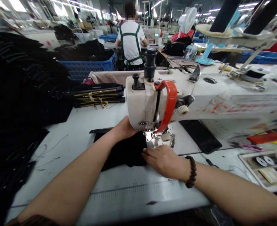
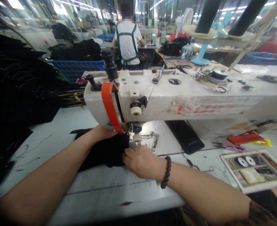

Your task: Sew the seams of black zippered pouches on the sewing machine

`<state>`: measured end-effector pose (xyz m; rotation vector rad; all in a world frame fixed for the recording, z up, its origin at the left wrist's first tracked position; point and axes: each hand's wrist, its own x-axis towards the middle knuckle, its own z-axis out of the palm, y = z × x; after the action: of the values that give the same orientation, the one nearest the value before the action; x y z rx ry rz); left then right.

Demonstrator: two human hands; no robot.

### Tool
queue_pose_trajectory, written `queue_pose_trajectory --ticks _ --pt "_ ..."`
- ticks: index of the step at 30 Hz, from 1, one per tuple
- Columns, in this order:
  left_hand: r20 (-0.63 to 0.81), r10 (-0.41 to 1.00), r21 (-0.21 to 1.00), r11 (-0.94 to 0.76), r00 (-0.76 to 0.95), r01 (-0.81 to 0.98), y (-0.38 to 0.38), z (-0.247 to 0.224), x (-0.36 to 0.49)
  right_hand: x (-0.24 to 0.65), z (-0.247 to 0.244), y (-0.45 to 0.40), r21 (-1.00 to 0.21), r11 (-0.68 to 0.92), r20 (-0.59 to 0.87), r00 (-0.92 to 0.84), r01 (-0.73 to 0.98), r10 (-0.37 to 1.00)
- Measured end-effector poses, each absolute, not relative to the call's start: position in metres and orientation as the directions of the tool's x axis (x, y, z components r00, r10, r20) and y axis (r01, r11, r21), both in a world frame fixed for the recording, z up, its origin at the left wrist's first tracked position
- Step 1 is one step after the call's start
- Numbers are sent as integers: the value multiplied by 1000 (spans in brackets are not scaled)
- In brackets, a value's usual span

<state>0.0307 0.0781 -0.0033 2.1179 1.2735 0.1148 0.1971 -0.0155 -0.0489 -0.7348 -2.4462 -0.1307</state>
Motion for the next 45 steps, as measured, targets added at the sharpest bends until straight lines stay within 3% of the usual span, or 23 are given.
queue_pose_trajectory --ticks 8,12,14,17,20,23,25,32,41,43,45 --pt "-292 842 400 -324 454 857 82 -13 27 195 -52 -11 -117 824 594 -626 554 505" --pt "-270 873 282 -331 406 901 66 9 24 192 -52 -11 -94 809 610 -609 580 508" --pt "-332 832 171 -410 444 896 47 25 24 192 -51 -11 -115 794 580 -609 597 541" --pt "-446 699 160 -552 559 818 10 35 23 201 -42 -9 -297 743 314 -674 599 669" --pt "-325 701 140 -629 635 765 -16 22 18 227 -25 -6 -501 576 -91 -701 646 707" --pt "-210 732 192 -619 648 761 -21 6 11 255 -13 -4 -567 458 -251 -674 684 695" --pt "-223 753 279 -559 619 781 -18 3 7 264 -12 -3 -561 416 -311 -647 716 696" --pt "-310 816 593 -236 488 770 -9 6 4 231 -21 6 -427 391 -277 -530 815 801" --pt "-403 884 681 117 237 723 -1 12 5 200 -40 15 -347 327 -138 -393 879 909" --pt "-424 883 690 169 203 704 0 12 5 205 -41 12 -317 410 -70 -452 855 889" --pt "-432 883 700 197 187 687 0 12 6 210 -40 7 -263 614 114 -608 744 786"
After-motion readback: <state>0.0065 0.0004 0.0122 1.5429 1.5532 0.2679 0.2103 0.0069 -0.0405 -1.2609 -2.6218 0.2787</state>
